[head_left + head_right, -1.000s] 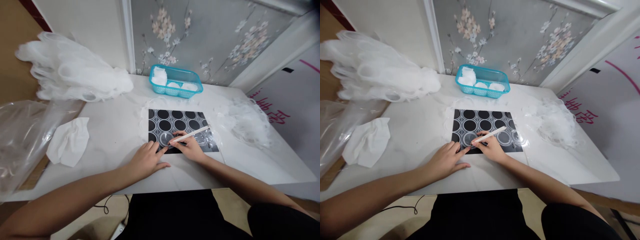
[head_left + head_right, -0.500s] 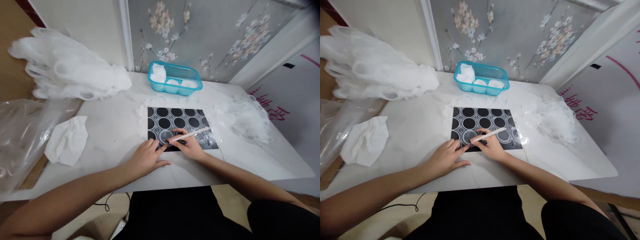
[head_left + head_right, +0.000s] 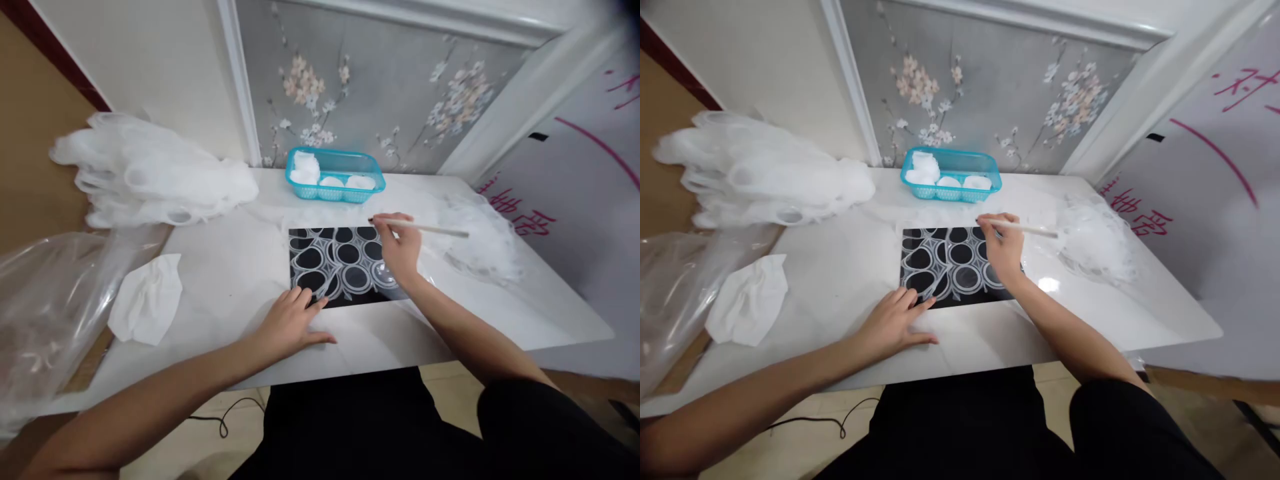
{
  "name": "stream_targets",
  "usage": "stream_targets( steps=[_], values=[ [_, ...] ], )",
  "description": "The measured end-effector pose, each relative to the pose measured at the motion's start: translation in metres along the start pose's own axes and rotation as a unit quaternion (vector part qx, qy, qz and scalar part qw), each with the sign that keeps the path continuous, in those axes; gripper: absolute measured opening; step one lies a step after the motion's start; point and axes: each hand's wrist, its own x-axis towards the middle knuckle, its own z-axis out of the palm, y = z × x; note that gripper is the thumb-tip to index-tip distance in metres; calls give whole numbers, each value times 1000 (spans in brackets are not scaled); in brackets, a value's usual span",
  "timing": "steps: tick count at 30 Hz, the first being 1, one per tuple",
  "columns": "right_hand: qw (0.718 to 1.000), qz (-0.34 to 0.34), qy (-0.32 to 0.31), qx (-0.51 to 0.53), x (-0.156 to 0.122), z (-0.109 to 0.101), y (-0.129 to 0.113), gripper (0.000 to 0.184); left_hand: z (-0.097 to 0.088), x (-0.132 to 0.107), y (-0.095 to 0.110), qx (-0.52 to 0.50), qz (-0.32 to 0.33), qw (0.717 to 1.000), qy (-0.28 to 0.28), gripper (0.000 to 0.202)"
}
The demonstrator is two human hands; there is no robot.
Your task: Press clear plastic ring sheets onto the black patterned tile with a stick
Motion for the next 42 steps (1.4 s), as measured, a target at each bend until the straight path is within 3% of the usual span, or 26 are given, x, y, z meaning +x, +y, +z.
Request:
stream_targets(
  steps=[1,3,6,8,13,25,29,32,35,37,39,40,41,42],
  values=[
    [1000,1,-13,-2,-4,-7,3,18,-1,0,1,9,11,1000,0,83],
    [995,-5,-97,10,-21,-20,8,14,-4,4,6,31,42,999,4,82],
    [972,53,-216,77,-52,-32,13,12,-7,16,19,66,80,995,5,76],
    [959,85,-246,109,-64,-34,15,13,-5,29,31,79,83,993,-5,74],
    [958,60,-256,116,-67,-31,19,14,5,51,49,103,51,993,-19,76],
    [962,39,-255,90,-69,-29,20,11,5,54,48,86,27,996,-20,78],
    [971,-49,-232,39,-76,-33,15,13,7,56,46,66,21,997,-18,77],
    [960,-147,-239,3,-79,-34,14,17,6,59,44,25,11,999,-28,79],
    [948,-188,-255,-21,-59,-33,21,21,3,62,41,-6,6,999,-48,79],
    [971,-141,-191,-39,-31,-35,30,21,0,64,40,-9,7,998,-56,80],
    [998,-26,-16,-48,-1,-42,40,23,-2,65,40,-1,8,998,-59,79],
    [998,14,49,-40,10,-47,44,25,-3,66,41,5,9,998,-58,78],
    [995,35,82,-33,16,-53,47,25,-4,67,42,12,12,998,-57,77],
    [996,39,75,-24,16,-58,49,24,-5,69,44,20,18,998,-54,75]
  ],
)
